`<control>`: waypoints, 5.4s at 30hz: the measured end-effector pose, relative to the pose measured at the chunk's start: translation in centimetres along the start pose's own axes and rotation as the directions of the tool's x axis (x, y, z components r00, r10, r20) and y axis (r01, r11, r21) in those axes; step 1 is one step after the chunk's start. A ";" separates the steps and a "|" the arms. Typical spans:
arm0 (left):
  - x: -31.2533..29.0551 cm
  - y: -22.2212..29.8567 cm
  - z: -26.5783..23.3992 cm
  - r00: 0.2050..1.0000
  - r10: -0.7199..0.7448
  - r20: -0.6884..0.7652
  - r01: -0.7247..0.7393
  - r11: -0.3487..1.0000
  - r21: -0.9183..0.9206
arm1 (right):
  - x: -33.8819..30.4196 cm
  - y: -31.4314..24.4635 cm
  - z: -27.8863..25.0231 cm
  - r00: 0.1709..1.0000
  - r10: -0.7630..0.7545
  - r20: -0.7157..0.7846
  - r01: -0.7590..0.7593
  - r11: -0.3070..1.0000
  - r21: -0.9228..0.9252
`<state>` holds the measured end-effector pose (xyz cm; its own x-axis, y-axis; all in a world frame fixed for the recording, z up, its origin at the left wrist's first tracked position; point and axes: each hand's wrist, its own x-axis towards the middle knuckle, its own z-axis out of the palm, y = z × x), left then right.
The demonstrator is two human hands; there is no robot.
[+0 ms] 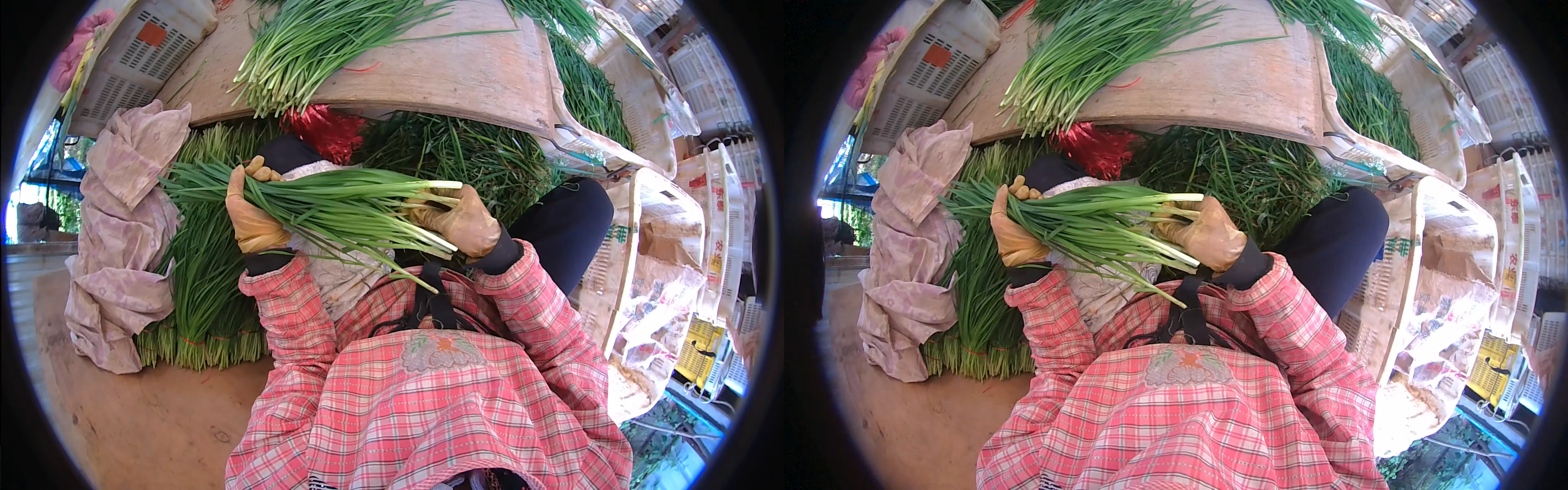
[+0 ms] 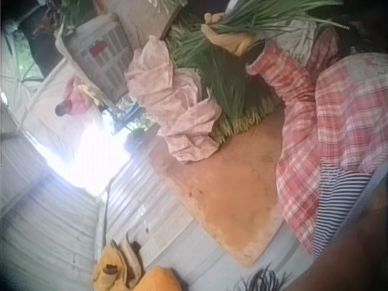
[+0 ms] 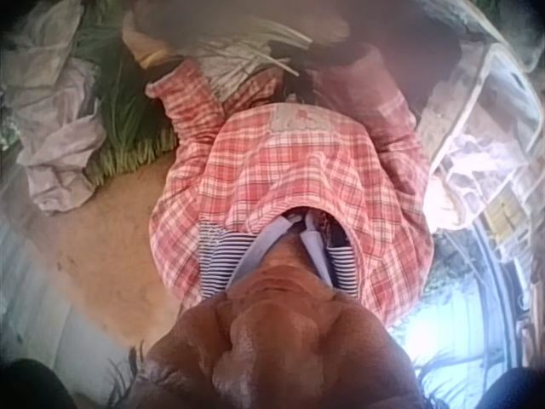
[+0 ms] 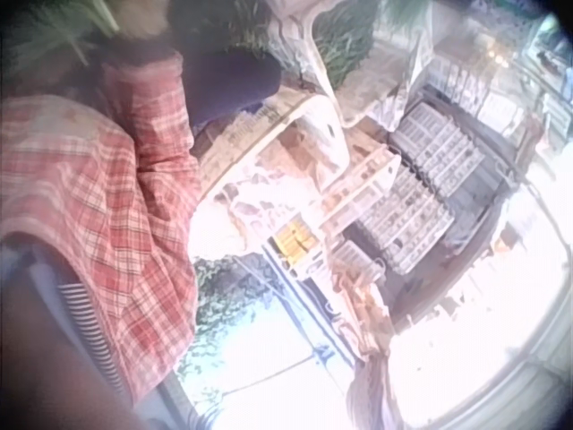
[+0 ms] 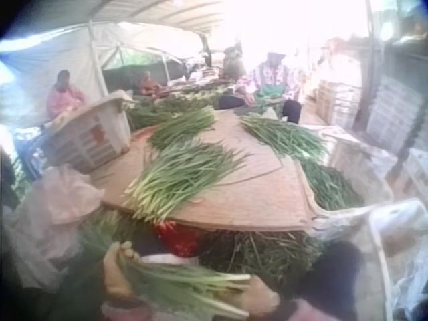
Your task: The person sorts and cleans green onions, removing wilted leaves by hand and bundling them with red ties.
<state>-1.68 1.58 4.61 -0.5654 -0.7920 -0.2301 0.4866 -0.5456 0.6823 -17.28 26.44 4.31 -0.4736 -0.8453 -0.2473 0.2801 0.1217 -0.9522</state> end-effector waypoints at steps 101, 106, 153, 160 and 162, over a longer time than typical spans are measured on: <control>1.1 -0.9 -1.9 0.978 0.015 -0.207 -0.037 0.994 -0.104 | 0.9 -2.2 -0.6 0.621 -0.756 0.207 0.402 0.080 -0.912; 1.0 0.0 -3.6 0.986 0.050 -0.159 -0.081 0.976 -0.200 | -2.7 -2.5 -4.8 0.650 -0.503 -0.571 0.407 0.864 -0.297; 1.6 -0.5 -4.2 0.999 -0.013 0.038 0.025 0.939 -0.344 | 2.0 3.8 -0.8 0.971 -0.094 -0.221 0.044 0.974 -0.222; 1.9 1.8 -6.6 0.953 0.172 -0.250 -0.241 0.929 -0.280 | -1.4 3.2 -11.6 0.903 -0.223 -0.367 -0.397 -0.108 -0.912; 1.6 1.9 -6.2 0.942 0.184 -0.282 -0.263 0.924 -0.279 | -2.4 1.8 -10.0 0.770 -0.629 -0.104 -0.184 -0.063 -0.981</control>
<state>2.47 -2.45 1.20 -0.2558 -0.9232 -0.2868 0.7840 -0.3717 0.4972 -23.98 33.85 1.41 -0.6280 -0.6734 0.3901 -0.7494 0.6584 -0.0698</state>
